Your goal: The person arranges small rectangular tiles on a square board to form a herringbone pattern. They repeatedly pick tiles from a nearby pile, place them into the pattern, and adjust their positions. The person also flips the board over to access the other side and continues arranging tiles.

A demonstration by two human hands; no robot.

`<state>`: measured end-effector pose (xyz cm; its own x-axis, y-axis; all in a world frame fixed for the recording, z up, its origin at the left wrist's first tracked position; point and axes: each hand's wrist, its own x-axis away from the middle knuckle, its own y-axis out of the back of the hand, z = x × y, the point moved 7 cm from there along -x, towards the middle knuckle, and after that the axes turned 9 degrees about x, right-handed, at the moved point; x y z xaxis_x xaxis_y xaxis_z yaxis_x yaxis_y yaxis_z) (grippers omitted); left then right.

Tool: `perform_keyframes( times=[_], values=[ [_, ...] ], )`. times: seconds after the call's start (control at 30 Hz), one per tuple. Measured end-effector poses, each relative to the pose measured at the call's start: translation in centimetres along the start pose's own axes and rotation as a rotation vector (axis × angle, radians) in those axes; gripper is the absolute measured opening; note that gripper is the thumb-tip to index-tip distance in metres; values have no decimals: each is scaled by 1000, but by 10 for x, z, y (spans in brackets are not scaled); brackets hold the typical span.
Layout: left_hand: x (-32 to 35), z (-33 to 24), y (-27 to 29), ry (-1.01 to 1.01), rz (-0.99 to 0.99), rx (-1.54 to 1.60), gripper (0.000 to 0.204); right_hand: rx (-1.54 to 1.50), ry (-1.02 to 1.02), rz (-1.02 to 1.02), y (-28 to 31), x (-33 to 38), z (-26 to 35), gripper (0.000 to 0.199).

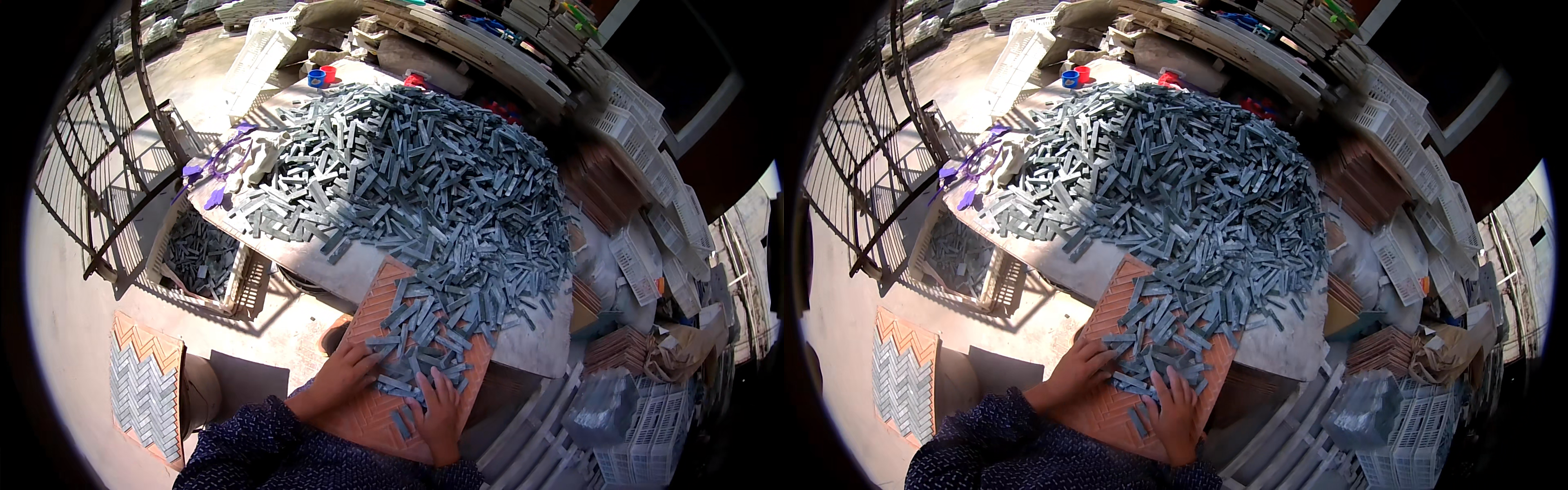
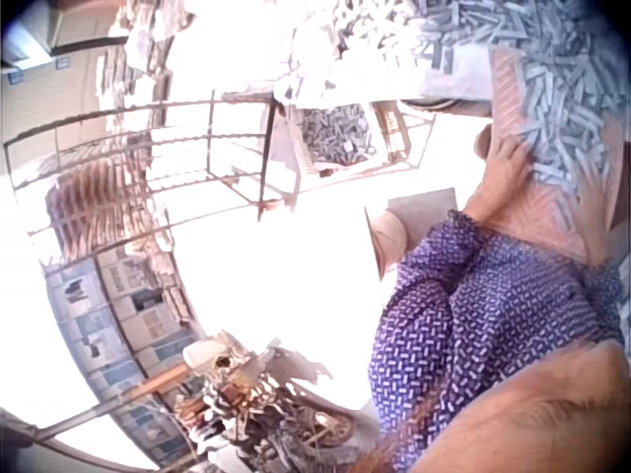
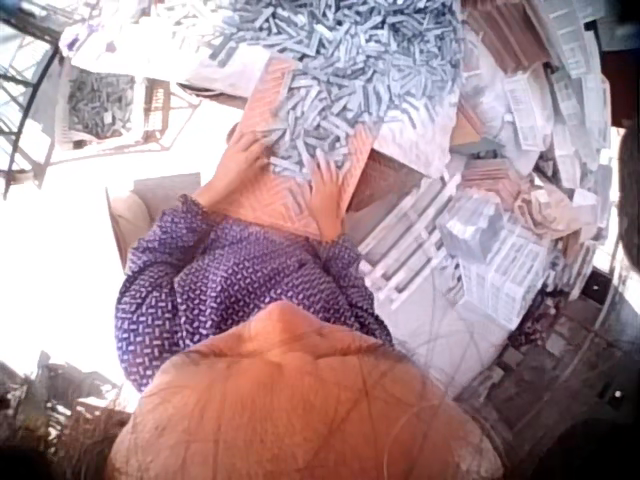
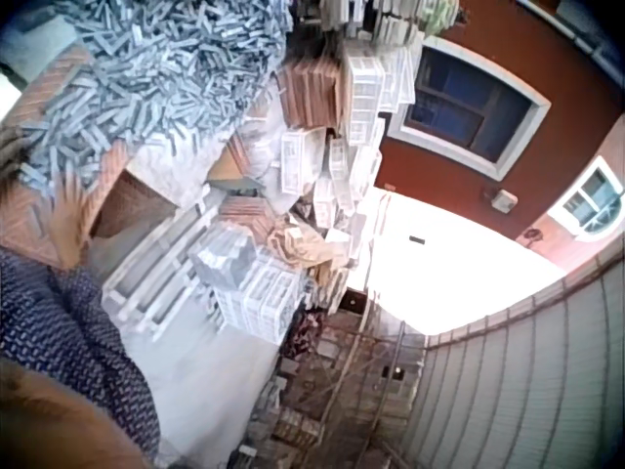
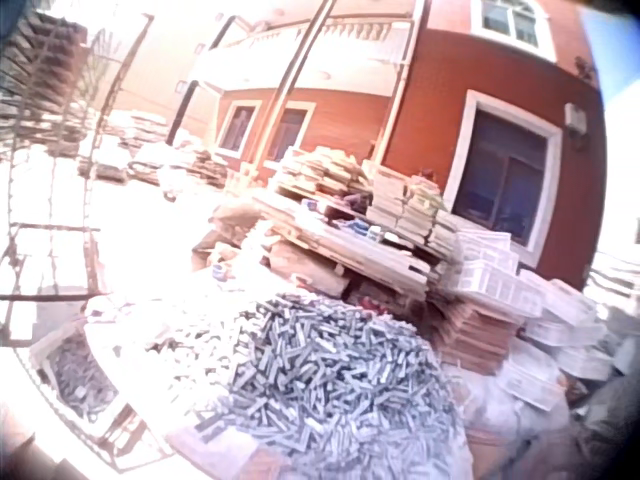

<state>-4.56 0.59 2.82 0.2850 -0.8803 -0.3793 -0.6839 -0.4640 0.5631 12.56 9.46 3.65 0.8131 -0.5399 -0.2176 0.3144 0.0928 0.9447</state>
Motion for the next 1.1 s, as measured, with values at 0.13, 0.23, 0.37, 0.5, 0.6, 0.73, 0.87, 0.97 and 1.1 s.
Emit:
perform_keyframes(
  times=[0.13, 0.23, 0.37, 0.5, 0.6, 0.73, 0.87, 0.97, 1.1],
  values=[
    [8, 0, -9, -19, 74, -99, 30, -38, 7, -19, 2, 2, 0, 48],
    [14, -6, -11, -135, 73, -104, 24, -54, 39, -7, -4, 9, -3, 48],
    [13, -12, -8, -104, 61, -100, 21, -68, 58, -5, -3, 13, 0, 51],
    [17, -18, -7, -73, 42, -81, 16, -168, 31, 5, 12, 6, 1, 55],
    [26, -13, -2, -1, 1, -86, 18, -248, -99, -136, 17, 19, -20, 48],
    [35, -13, 9, 67, -45, -109, 20, -375, -293, -268, 28, 38, -46, 30],
    [38, -10, 13, 88, -67, -129, 21, -398, -363, -253, 29, 47, -56, 21],
    [35, -12, 12, 105, -36, -156, 23, -377, -343, -245, 27, 47, -55, 21],
    [35, -4, 9, 145, 6, -170, 27, -277, -184, -266, 38, 20, -50, 23]
  ],
)
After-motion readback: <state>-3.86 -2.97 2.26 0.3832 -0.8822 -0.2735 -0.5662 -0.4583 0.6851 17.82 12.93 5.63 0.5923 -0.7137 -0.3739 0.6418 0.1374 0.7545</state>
